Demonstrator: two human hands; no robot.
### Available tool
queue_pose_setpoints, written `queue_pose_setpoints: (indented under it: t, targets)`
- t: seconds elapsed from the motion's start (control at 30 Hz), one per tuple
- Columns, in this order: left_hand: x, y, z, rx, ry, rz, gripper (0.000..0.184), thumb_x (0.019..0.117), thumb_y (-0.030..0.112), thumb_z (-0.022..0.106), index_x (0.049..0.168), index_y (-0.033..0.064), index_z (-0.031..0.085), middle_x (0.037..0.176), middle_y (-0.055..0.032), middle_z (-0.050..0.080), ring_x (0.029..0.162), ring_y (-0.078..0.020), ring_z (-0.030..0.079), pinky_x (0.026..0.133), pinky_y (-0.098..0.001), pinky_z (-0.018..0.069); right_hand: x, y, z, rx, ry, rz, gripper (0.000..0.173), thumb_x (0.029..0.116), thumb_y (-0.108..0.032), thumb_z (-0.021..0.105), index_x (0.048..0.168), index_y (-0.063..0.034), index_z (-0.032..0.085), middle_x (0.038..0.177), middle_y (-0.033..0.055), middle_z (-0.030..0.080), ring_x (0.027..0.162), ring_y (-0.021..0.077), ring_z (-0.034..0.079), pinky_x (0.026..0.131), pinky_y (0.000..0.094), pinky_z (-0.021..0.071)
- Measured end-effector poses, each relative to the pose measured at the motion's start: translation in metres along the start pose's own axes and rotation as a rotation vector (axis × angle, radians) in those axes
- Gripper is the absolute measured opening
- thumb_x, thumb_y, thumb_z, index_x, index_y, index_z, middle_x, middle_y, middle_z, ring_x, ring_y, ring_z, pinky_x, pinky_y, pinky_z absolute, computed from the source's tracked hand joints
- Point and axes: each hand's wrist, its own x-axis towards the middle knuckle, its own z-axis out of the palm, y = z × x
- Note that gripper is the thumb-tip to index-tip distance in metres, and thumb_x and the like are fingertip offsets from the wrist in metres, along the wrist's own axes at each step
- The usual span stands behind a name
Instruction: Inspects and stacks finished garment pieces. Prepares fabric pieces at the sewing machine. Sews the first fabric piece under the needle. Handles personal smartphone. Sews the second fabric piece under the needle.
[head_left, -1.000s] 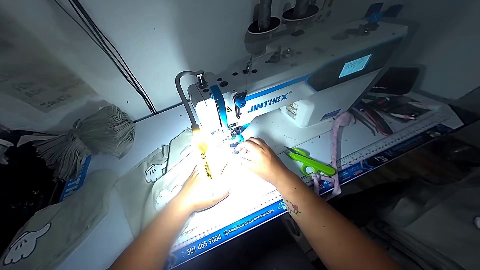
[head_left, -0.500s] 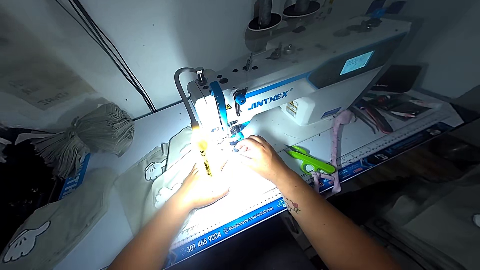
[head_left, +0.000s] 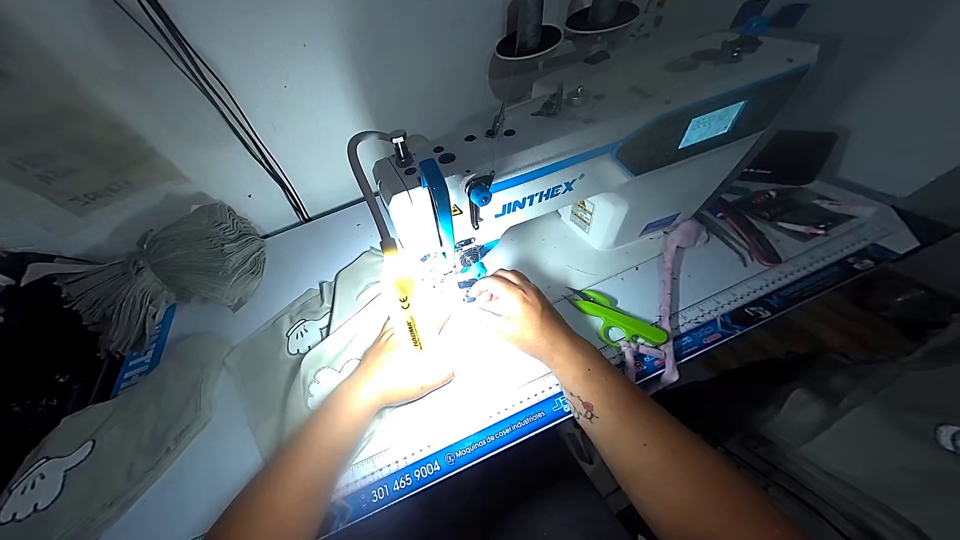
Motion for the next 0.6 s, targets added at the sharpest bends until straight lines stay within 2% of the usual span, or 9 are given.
queue_pose_setpoints:
  t: [0.13, 0.27, 0.33, 0.4, 0.47, 0.53, 0.6]
  targets:
    - [0.003, -0.006, -0.002, -0.012, -0.02, -0.012, 0.09, 0.0894, 0.069, 0.049, 0.164, 0.024, 0.029, 0.166, -0.001, 0.034, 0.154, -0.0209, 0.026, 0.127, -0.0487, 0.0139, 0.0, -0.002, -0.001, 0.003, -0.01, -0.006, 0.016, 0.085, -0.009, 0.076, 0.101, -0.006, 0.074, 0.095, 0.0077, 0.071, 0.095, 0.0225, 0.067, 0.088, 0.039, 0.0555]
    - [0.002, -0.011, 0.0, -0.007, 0.012, 0.031, 0.088, 0.0907, 0.069, 0.047, 0.164, 0.0245, 0.028, 0.167, -0.0008, 0.033, 0.155, -0.021, 0.024, 0.127, -0.0491, 0.0139, 0.0, -0.002, 0.0, 0.041, -0.015, -0.048, 0.011, 0.0895, -0.014, 0.072, 0.098, -0.0089, 0.077, 0.097, 0.0055, 0.071, 0.098, 0.0198, 0.067, 0.09, 0.0371, 0.055]
    - [0.002, -0.011, 0.001, 0.017, 0.003, 0.037, 0.089, 0.0919, 0.07, 0.045, 0.165, 0.0241, 0.024, 0.168, 0.0, 0.029, 0.156, -0.0201, 0.022, 0.127, -0.0496, 0.011, 0.0, -0.003, -0.001, 0.042, -0.038, -0.062, 0.013, 0.0914, -0.013, 0.069, 0.1, -0.0085, 0.077, 0.099, 0.0063, 0.071, 0.1, 0.021, 0.066, 0.092, 0.0378, 0.0543]
    - [0.001, -0.009, -0.003, 0.025, -0.038, 0.023, 0.089, 0.093, 0.07, 0.045, 0.166, 0.0239, 0.021, 0.17, 0.0014, 0.025, 0.158, -0.0177, 0.018, 0.128, -0.0503, 0.0034, 0.0, -0.004, -0.001, 0.03, -0.076, -0.086, 0.014, 0.0927, -0.012, 0.068, 0.101, -0.0075, 0.078, 0.101, 0.0072, 0.071, 0.103, 0.023, 0.066, 0.094, 0.0407, 0.0537]
    - [0.001, -0.006, -0.006, 0.017, -0.05, 0.017, 0.087, 0.0932, 0.065, 0.045, 0.166, 0.0236, 0.021, 0.171, 0.002, 0.023, 0.158, -0.0178, 0.017, 0.127, -0.0508, 0.0042, 0.0, -0.005, -0.001, 0.014, -0.135, -0.108, 0.016, 0.094, -0.014, 0.066, 0.1, -0.0081, 0.079, 0.101, 0.007, 0.07, 0.104, 0.0241, 0.065, 0.095, 0.0451, 0.0519]
    - [-0.001, -0.006, -0.002, 0.035, 0.002, 0.057, 0.08, 0.096, 0.061, 0.041, 0.165, 0.023, 0.025, 0.171, 0.0022, 0.023, 0.158, -0.0188, 0.017, 0.127, -0.0517, 0.0077, 0.0, -0.005, -0.001, 0.001, -0.187, -0.11, 0.017, 0.0942, -0.016, 0.065, 0.101, -0.0108, 0.08, 0.101, 0.0067, 0.07, 0.106, 0.0249, 0.063, 0.095, 0.0481, 0.0499]
    - [-0.003, -0.006, 0.004, 0.091, 0.117, 0.157, 0.068, 0.1021, 0.053, 0.036, 0.16, 0.0165, 0.038, 0.168, -0.0013, 0.031, 0.157, -0.022, 0.023, 0.126, -0.0547, 0.0152, 0.0, -0.004, 0.0, -0.001, -0.198, -0.109, 0.016, 0.0936, -0.017, 0.066, 0.098, -0.0117, 0.081, 0.099, 0.0064, 0.069, 0.105, 0.0249, 0.063, 0.093, 0.0478, 0.049]
